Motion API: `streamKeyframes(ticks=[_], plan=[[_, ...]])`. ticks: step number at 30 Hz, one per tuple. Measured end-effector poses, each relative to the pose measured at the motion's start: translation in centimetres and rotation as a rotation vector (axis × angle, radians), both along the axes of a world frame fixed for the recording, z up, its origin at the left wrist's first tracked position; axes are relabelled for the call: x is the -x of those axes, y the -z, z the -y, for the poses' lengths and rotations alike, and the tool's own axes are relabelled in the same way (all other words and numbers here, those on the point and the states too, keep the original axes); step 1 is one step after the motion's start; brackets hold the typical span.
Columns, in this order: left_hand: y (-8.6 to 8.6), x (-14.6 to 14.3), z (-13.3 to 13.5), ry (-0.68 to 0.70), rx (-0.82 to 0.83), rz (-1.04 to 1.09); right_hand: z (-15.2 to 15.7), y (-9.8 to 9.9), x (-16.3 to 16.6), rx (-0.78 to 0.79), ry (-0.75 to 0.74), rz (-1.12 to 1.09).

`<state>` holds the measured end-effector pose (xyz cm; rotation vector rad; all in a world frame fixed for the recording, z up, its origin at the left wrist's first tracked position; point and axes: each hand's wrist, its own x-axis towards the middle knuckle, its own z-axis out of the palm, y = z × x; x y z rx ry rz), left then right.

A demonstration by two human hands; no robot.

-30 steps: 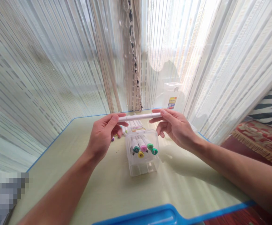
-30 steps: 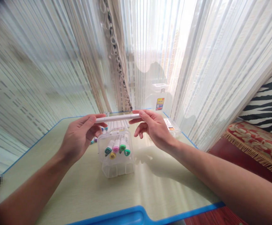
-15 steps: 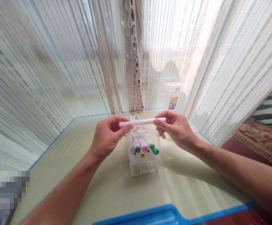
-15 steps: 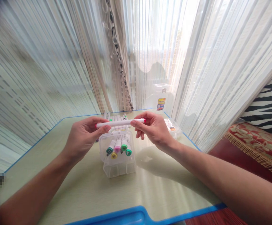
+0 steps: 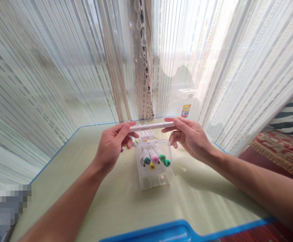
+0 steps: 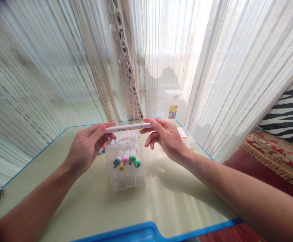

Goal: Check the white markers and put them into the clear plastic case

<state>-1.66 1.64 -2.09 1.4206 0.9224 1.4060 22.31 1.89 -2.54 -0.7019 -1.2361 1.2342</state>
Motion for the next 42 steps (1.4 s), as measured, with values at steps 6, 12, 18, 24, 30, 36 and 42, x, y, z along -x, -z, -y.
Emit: streamKeyframes(ticks=[6, 12, 18, 24, 30, 36, 42], plan=[[-0.7, -0.6, 0.7, -0.079, -0.062, -0.135, -0.4, 0.6, -0.2, -0.076, 0.042, 0.069], [-0.7, -0.7, 0.8, -0.100, -0.033, -0.139, -0.2, 0.8, -0.2, -0.115, 0.060, 0.116], [-0.6, -0.7, 0.8, -0.132, -0.078, -0.169, -0.3, 0.6, -0.1, -0.105, 0.082, 0.149], [-0.4, -0.3, 0.3, -0.122, -0.097, -0.131, -0.4, 0.6, -0.2, -0.069, 0.046, 0.095], [-0.1, 0.0, -0.1, -0.077, -0.069, -0.058, -0.4, 0.4, -0.3, -0.048, 0.017, 0.054], [-0.7, -0.6, 0.7, -0.129, -0.084, -0.158, -0.5, 0.7, -0.1, -0.087, 0.038, 0.101], [-0.5, -0.7, 0.9, -0.068, -0.017, -0.126, -0.4, 0.9, -0.1, -0.100, 0.040, 0.126]])
